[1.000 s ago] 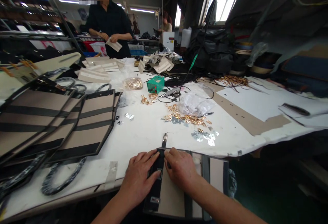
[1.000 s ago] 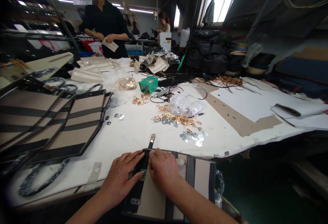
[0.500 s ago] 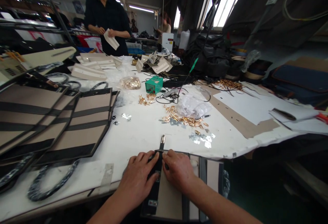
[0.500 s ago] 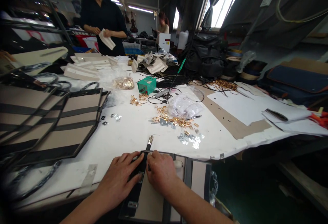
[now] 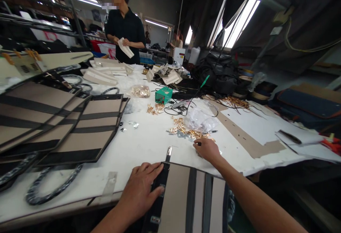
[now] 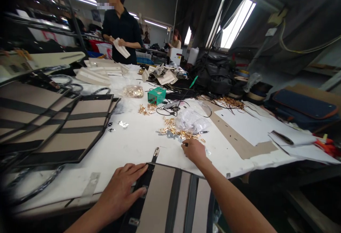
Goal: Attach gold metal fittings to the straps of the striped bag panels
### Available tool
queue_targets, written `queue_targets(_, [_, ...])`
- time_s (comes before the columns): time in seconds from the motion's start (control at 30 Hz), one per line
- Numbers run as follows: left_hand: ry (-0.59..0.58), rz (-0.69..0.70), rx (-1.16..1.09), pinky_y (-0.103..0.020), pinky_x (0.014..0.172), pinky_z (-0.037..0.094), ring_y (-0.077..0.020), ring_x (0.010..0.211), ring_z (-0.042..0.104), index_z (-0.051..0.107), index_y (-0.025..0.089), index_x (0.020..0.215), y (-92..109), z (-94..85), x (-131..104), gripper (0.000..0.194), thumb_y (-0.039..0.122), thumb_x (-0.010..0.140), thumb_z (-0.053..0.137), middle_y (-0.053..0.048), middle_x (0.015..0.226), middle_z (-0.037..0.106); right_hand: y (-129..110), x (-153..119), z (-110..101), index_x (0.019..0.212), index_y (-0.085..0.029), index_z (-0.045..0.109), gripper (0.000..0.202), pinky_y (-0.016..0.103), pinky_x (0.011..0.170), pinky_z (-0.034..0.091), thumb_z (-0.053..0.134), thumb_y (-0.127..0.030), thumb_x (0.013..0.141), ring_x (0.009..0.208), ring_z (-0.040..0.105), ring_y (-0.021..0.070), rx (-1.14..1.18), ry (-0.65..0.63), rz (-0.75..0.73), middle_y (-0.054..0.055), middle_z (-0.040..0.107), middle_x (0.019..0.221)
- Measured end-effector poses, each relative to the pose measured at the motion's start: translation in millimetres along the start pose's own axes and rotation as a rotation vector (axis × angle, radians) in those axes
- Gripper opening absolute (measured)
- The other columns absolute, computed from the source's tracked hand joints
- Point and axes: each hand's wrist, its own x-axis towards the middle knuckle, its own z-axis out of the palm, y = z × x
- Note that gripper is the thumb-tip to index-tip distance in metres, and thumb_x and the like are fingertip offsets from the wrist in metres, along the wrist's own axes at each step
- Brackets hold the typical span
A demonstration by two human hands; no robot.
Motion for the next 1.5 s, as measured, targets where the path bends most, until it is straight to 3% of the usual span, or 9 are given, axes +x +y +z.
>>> queue_targets(0.13, [0.012, -0.011, -0.016, -0.045, 0.109, 0.037, -0.0274, 0.13, 0.048, 0.054, 0.033, 0.143, -0.9, 0.9, 0.2, 0.065, 0.032, 0.08, 0.069, 0.001, 0.148, 0.057, -6.9, 29.5, 9.4, 0.109, -0.031, 0.077, 0.03, 0.031, 0.078, 0.045, 0.055, -0.033, 0.088, 0.103, 0.068, 0.0256, -0.026, -0.018, 0.009, 0.006, 0.076, 0.111])
queue_targets(0.27, [0.013, -0.021, -0.031, -0.047, 0.11, 0.036, -0.0278, 0.13, 0.048, 0.054, 0.034, 0.143, -2.6, 2.5, 0.1, 0.066, 0.032, 0.079, 0.07, 0.002, 0.148, 0.057, -7.8, 39.8, 16.2, 0.113, -0.032, 0.075, 0.032, 0.031, 0.079, 0.044, 0.053, -0.032, 0.089, 0.104, 0.067, 0.0255, -0.039, -0.036, -0.013, 0.006, 0.073, 0.118])
queue_targets(0.4, [0.015, -0.014, -0.048, -0.048, 0.11, 0.036, -0.0283, 0.131, 0.047, 0.053, 0.036, 0.143, -5.3, 5.3, -0.6, 0.066, 0.031, 0.079, 0.07, 0.002, 0.149, 0.056, -2.7, 44.4, 17.8, 0.118, -0.033, 0.072, 0.035, 0.032, 0.08, 0.044, 0.054, -0.033, 0.088, 0.106, 0.066, 0.0263, -0.031, -0.049, -0.006, 0.006, 0.07, 0.122])
queue_targets(0.67, [0.024, -0.008, -0.069, -0.048, 0.11, 0.036, -0.0285, 0.131, 0.047, 0.053, 0.037, 0.142, -6.0, 5.9, -1.4, 0.065, 0.031, 0.079, 0.069, 0.002, 0.149, 0.055, 1.5, 50.7, 15.4, 0.106, -0.03, 0.077, 0.027, 0.03, 0.08, 0.046, 0.06, -0.036, 0.087, 0.101, 0.069, 0.0246, 0.029, -0.07, -0.024, 0.004, 0.075, 0.111])
queue_targets(0.83, [0.039, -0.005, -0.076, -0.047, 0.11, 0.036, -0.0281, 0.13, 0.048, 0.054, 0.036, 0.142, -5.5, 5.7, -2.8, 0.067, 0.029, 0.077, 0.072, 0.002, 0.148, 0.056, 1.4, 48.9, 13.9, 0.108, -0.027, 0.078, 0.028, 0.033, 0.082, 0.047, 0.063, -0.037, 0.086, 0.106, 0.068, 0.029, 0.039, -0.061, -0.027, 0.007, 0.073, 0.117])
queue_targets(0.97, [0.062, 0.005, -0.069, -0.047, 0.109, 0.038, -0.0285, 0.129, 0.049, 0.054, 0.037, 0.14, -5.9, 6.7, -4.0, 0.067, 0.029, 0.077, 0.072, 0.003, 0.147, 0.057, 2.4, 46.5, 15.1, 0.107, -0.025, 0.078, 0.027, 0.032, 0.088, 0.048, 0.063, -0.035, 0.087, 0.108, 0.068, 0.0271, 0.059, -0.066, -0.063, 0.007, 0.074, 0.115])
queue_targets(1.13, [0.057, -0.005, -0.08, -0.048, 0.109, 0.037, -0.0288, 0.129, 0.049, 0.055, 0.037, 0.14, -3.9, 4.6, -3.7, 0.066, 0.029, 0.076, 0.073, 0.003, 0.147, 0.057, 8.9, 47.3, 12.3, 0.121, -0.028, 0.073, 0.035, 0.029, 0.089, 0.048, 0.064, -0.03, 0.087, 0.106, 0.068, 0.0235, 0.087, -0.067, -0.098, 0.005, 0.074, 0.116])
queue_targets(1.5, [0.031, -0.021, -0.101, -0.046, 0.11, 0.035, -0.0273, 0.129, 0.047, 0.057, 0.037, 0.139, 0.3, -1.7, -4.4, 0.066, 0.027, 0.076, 0.072, 0.004, 0.147, 0.056, 15.3, 61.2, 16.0, 0.089, -0.024, 0.079, 0.018, 0.026, 0.079, 0.044, 0.063, -0.025, 0.083, 0.097, 0.067, 0.021, 0.086, -0.091, -0.118, 0.004, 0.076, 0.102])
